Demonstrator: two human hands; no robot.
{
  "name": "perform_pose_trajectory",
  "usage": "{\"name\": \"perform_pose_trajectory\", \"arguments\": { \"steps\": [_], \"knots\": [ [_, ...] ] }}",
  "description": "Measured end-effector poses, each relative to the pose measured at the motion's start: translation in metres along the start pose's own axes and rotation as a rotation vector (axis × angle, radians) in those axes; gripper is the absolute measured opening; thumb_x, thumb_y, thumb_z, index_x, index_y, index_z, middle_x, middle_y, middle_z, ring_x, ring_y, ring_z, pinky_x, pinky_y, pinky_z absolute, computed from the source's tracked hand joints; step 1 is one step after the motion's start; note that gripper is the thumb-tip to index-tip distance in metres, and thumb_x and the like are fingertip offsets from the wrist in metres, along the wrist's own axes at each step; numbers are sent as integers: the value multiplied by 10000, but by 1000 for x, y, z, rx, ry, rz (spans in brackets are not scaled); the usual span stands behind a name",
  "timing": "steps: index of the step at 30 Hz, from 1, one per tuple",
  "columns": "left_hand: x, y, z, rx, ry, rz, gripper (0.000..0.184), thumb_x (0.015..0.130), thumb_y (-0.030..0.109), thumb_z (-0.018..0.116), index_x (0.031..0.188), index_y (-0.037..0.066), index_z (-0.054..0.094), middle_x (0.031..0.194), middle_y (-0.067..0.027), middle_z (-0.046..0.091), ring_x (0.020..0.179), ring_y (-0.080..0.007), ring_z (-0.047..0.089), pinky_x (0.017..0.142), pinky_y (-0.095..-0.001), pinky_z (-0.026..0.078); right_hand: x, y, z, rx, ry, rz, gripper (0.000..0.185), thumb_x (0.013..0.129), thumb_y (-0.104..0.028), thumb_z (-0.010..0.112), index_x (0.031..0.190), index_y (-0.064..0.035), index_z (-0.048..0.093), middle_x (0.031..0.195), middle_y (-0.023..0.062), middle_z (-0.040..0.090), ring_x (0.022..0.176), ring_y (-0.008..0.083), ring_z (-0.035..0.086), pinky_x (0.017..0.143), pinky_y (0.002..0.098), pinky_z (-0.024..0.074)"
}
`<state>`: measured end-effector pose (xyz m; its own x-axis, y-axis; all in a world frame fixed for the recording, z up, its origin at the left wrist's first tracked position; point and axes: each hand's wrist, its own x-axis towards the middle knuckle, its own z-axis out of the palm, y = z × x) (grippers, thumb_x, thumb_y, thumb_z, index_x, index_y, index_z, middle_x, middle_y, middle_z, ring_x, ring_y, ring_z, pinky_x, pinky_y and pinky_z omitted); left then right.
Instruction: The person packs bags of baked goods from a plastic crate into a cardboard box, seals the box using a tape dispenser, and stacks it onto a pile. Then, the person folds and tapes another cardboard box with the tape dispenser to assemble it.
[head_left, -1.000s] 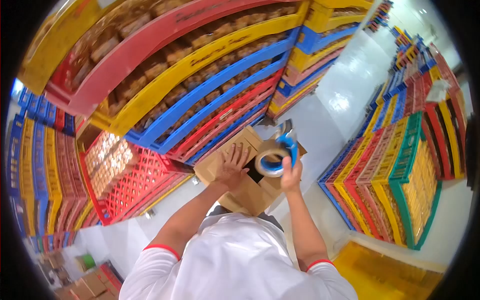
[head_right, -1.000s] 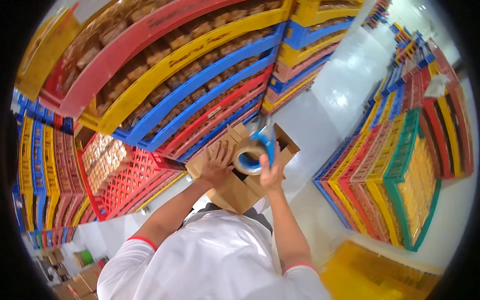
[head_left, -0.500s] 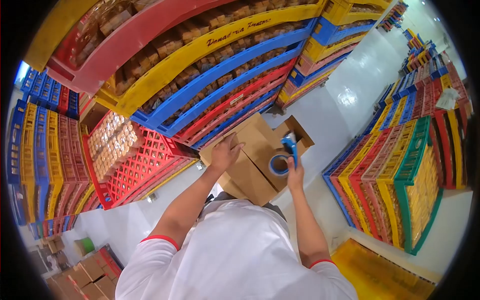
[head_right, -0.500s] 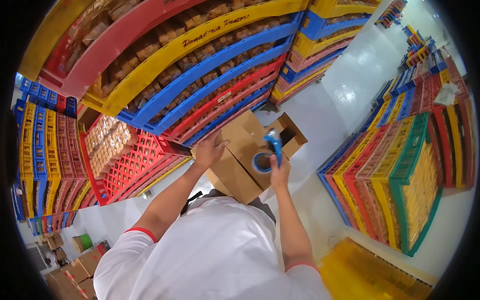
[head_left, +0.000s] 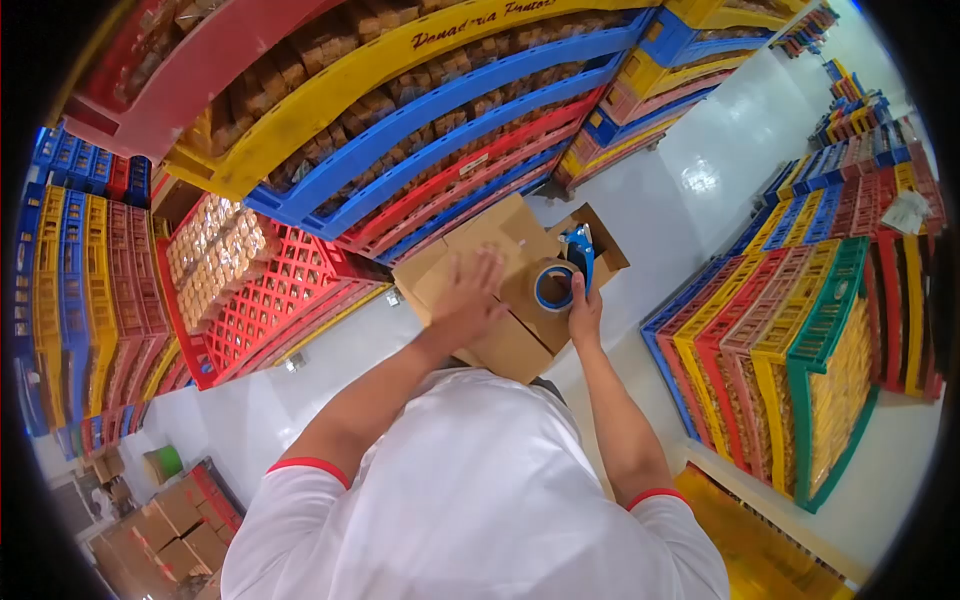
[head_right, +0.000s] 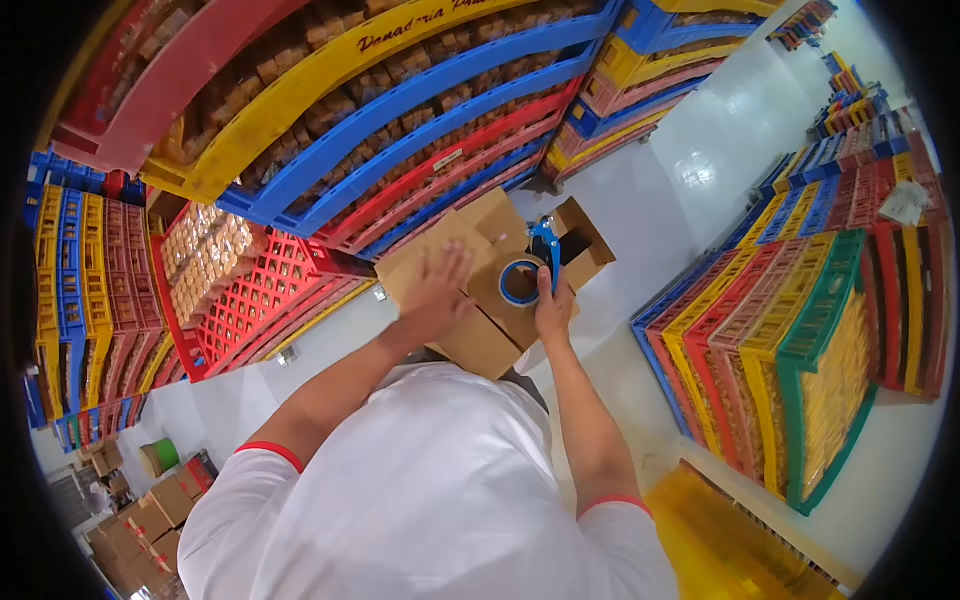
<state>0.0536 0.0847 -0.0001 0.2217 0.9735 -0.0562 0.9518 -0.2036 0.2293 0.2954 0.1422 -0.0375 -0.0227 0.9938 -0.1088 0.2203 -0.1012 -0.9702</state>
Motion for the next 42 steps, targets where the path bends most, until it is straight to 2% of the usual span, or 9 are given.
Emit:
{"name": "perform_pose_trajectory", "arguments": {
  "steps": [8, 14, 20, 27, 30, 33, 38, 40, 42],
  "knots": [
    [-9, 18, 16, -21, 86, 142, 786, 1002, 447, 572, 1588, -10, 316, 1672, -175, 298, 1558, -296, 264, 1261, -543, 181, 27, -12, -40, 311, 67, 201, 498, 1042, -378, 626, 1414, -51, 571, 1195, 73, 668, 1011, 154, 647, 897, 305, 492],
    [-3, 16, 16, -37, 143, 157, 745, 997, 428, 584, 1550, -23, 373, 1647, -181, 344, 1548, -299, 287, 1260, -530, 191, 67, -17, -91, 124, 399, -59, 577, 1054, -350, 613, 1560, -113, 469, 1244, 52, 655, 907, 102, 573, 789, 273, 483],
    [4, 18, 23, -92, 89, 110, 702, 993, 419, 595, 1505, -35, 435, 1643, -183, 341, 1548, -306, 278, 1260, -529, 195, 52, -1, -66, -81, -78, 21, 547, 1030, -372, 651, 1537, -208, 527, 1084, 19, 660, 852, 87, 552, 750, 245, 464],
    [8, 20, 21, -131, 127, 92, 692, 999, 414, 598, 1507, -28, 437, 1659, -202, 292, 1554, -336, 253, 1259, -527, 206, 63, -5, -79, -30, -57, 122, 583, 1008, -391, 678, 1533, -182, 532, 976, -9, 613, 836, 95, 524, 773, 240, 445],
    [6, 17, 21, -150, 117, 87, 697, 998, 405, 603, 1519, -22, 422, 1667, -212, 268, 1557, -346, 242, 1258, -527, 205, 65, -6, -78, 119, 255, 67, 543, 1025, -363, 646, 1520, -164, 546, 974, -4, 628, 824, 85, 510, 738, 242, 431],
    [3, 15, 22, -153, 107, 55, 705, 999, 399, 603, 1531, -16, 403, 1675, -210, 252, 1560, -351, 235, 1258, -527, 204, 38, -11, -62, -77, -28, 131, 540, 1029, -345, 637, 1523, -149, 539, 996, -8, 633, 814, 80, 491, 726, 244, 428],
    [3, 11, 23, -143, 109, 61, 749, 979, 419, 628, 1545, -7, 385, 1659, -221, 271, 1548, -363, 257, 1239, -545, 241, 44, -3, -62, -204, -5, 75, 557, 1034, -361, 632, 1530, -134, 522, 1286, 124, 696, 1136, 188, 634, 991, 309, 472],
    [10, -2, 12, -113, 106, 58, 805, 953, 455, 659, 1550, -6, 379, 1653, -222, 277, 1541, -369, 267, 1230, -554, 255, 44, -5, -59, -201, 34, -25, 525, 1044, -315, 633, 1523, -125, 530, 1105, 37, 670, 921, 110, 572, 828, 254, 466],
    [14, -19, -4, -49, 304, -248, 943, 862, 560, 735, 1539, -6, 403, 1566, -224, 426, 1442, -366, 440, 1180, -529, 356, 43, -13, -57, -210, 59, -83, 519, 1044, -296, 631, 1520, -114, 530, 1228, 65, 662, 1046, 135, 587, 929, 268, 456]
  ]
}}
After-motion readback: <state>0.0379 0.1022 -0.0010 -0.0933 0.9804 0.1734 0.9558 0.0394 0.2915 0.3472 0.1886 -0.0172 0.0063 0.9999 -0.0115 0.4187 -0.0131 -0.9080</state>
